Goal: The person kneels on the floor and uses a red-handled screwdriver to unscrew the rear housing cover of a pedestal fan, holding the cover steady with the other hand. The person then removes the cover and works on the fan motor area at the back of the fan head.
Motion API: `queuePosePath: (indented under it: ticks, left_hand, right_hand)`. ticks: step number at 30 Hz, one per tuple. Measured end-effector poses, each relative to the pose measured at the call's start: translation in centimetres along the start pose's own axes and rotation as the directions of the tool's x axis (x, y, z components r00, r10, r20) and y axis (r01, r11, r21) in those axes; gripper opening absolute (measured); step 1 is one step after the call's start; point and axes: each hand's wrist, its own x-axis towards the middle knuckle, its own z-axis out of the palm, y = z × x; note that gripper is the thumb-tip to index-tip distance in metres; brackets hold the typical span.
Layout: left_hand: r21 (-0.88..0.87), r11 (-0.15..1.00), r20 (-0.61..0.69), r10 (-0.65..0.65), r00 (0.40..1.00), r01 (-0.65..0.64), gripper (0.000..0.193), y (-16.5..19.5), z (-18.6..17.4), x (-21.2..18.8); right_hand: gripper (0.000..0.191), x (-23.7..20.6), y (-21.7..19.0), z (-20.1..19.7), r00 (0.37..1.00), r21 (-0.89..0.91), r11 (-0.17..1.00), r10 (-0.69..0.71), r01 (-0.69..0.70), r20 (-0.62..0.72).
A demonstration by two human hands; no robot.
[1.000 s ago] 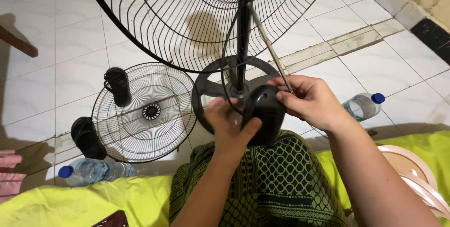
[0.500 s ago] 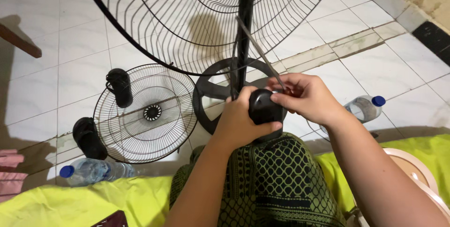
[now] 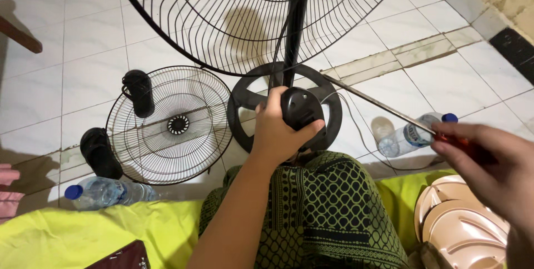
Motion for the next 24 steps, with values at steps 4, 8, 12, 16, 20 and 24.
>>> queuePosePath:
  ticks: [4,8,12,16,20,24]
  left_hand:
    - [-0.007,0.999,-0.002,-0.033,0.999,0.033,0.082,0.0,0.2,-0.3]
    - [0.018,1.000,-0.006,-0.022,1.000,0.023,0.085,0.1,0.3,-0.2]
    - [0.016,0.999,0.006,-0.037,0.999,0.037,0.085,0.3,0.4,-0.1]
    - [0.005,0.999,0.006,-0.046,0.999,0.046,0.086,0.6,0.4,-0.2]
    - [0.009,0.998,0.020,-0.068,0.997,0.068,0.087,0.8,0.3,-0.2]
    - [0.013,0.997,0.018,-0.078,0.997,0.078,0.086,1.0,0.3,-0.2]
  right_hand:
    - [0.030,-1.2,-1.5,0.1,0.987,-0.236,0.960,-0.158,0.149,-0.021]
    - [0.030,-1.1,-3.4,0.3,0.968,-0.374,0.897,-0.250,0.236,0.011]
    - [0.026,-0.9,-5.2,0.3,0.954,-0.498,0.821,-0.297,0.278,0.043]
    - [0.023,-0.7,-6.1,0.6,0.949,-0.484,0.828,-0.314,0.282,0.016]
    - [0.026,-0.5,-6.4,0.4,0.940,-0.483,0.815,-0.338,0.321,0.053]
    - [0.024,-0.7,-6.5,0.4,0.934,-0.468,0.818,-0.354,0.334,0.047]
